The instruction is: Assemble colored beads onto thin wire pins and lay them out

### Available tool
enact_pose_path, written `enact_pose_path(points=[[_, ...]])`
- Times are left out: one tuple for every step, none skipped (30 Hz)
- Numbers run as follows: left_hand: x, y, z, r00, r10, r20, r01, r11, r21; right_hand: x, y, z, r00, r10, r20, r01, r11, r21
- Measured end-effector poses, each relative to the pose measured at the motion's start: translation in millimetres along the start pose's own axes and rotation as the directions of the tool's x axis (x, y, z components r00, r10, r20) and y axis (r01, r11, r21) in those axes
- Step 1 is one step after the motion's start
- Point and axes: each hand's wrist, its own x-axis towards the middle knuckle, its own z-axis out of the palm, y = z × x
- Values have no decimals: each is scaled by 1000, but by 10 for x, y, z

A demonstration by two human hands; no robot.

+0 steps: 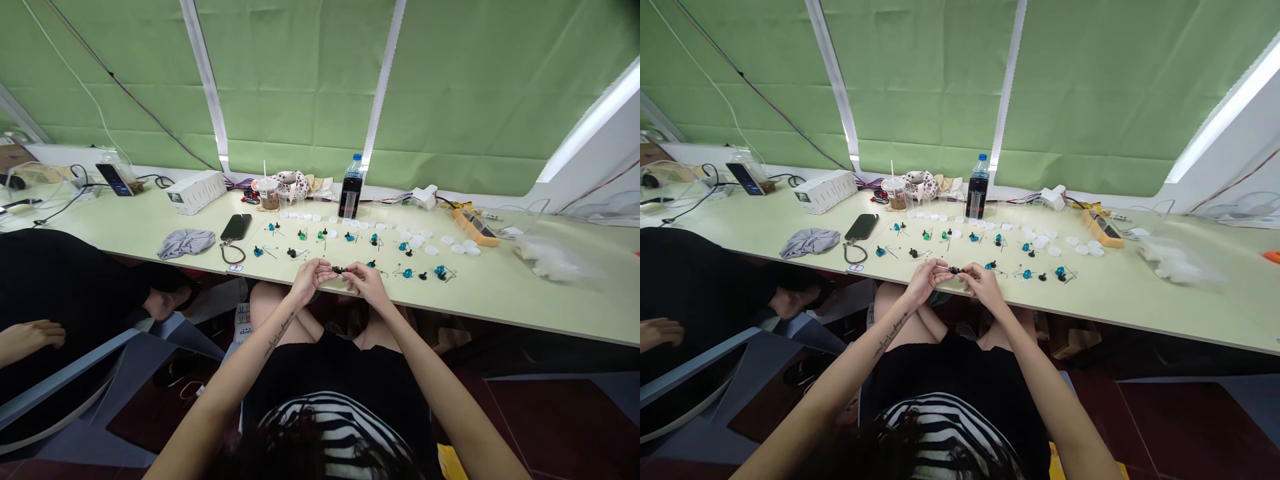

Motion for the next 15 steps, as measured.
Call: enact_pose_path(points=[[-2, 2, 1, 1000, -1, 0, 1, 1000, -4, 0, -6, 1, 1000, -1, -1, 1, 1000, 0], [-4, 5, 2, 1000, -3, 2, 3, 1000, -8, 1, -13, 1, 1000, -3, -3, 3, 1000, 1], [-5, 7, 2, 1000, -4, 3, 4, 1000, -13, 0, -21, 2, 1000, -5, -8, 5, 1000, 2], [-6, 8, 2, 1000, -3, 5, 3, 1000, -17, 0, -30, 2, 1000, -9, -15, 9, 1000, 2], [-6, 9, 1, 1000, -3, 5, 3, 1000, -19, -2, -38, 3, 1000, -13, -22, 13, 1000, 2], [-4, 8, -1, 1000, -3, 3, 3, 1000, -18, -4, -45, 4, 1000, -17, -26, 17, 1000, 0], [-3, 6, -4, 1000, -4, 1, 4, 1000, -16, -6, -50, 5, 999, -22, -30, 22, 1000, -3], [-1, 5, -7, 1000, -5, -3, 5, 1000, -12, -7, -53, 6, 999, -27, -34, 27, 1000, -6], [1, 4, -9, 1000, -7, -6, 7, 1000, -9, -8, -53, 6, 999, -31, -33, 30, 999, -10], [1, 4, -10, 1000, -9, -8, 8, 1000, -7, -8, -50, 7, 999, -32, -32, 31, 999, -11], [0, 5, -8, 1000, -10, -9, 10, 1000, -6, -7, -45, 7, 999, -30, -29, 30, 999, -11], [-2, 8, -4, 1000, -11, -9, 11, 1000, -5, -5, -40, 6, 999, -27, -29, 27, 1000, -10], [-6, 12, 1, 1000, -12, -8, 12, 1000, -5, -3, -34, 5, 999, -24, -29, 24, 1000, -7], [-10, 16, 8, 1000, -12, -7, 12, 1000, -5, -2, -29, 4, 999, -21, -29, 21, 1000, -5], [-14, 21, 15, 1000, -12, -8, 12, 1000, -4, -2, -25, 3, 999, -20, -27, 20, 1000, -3]])
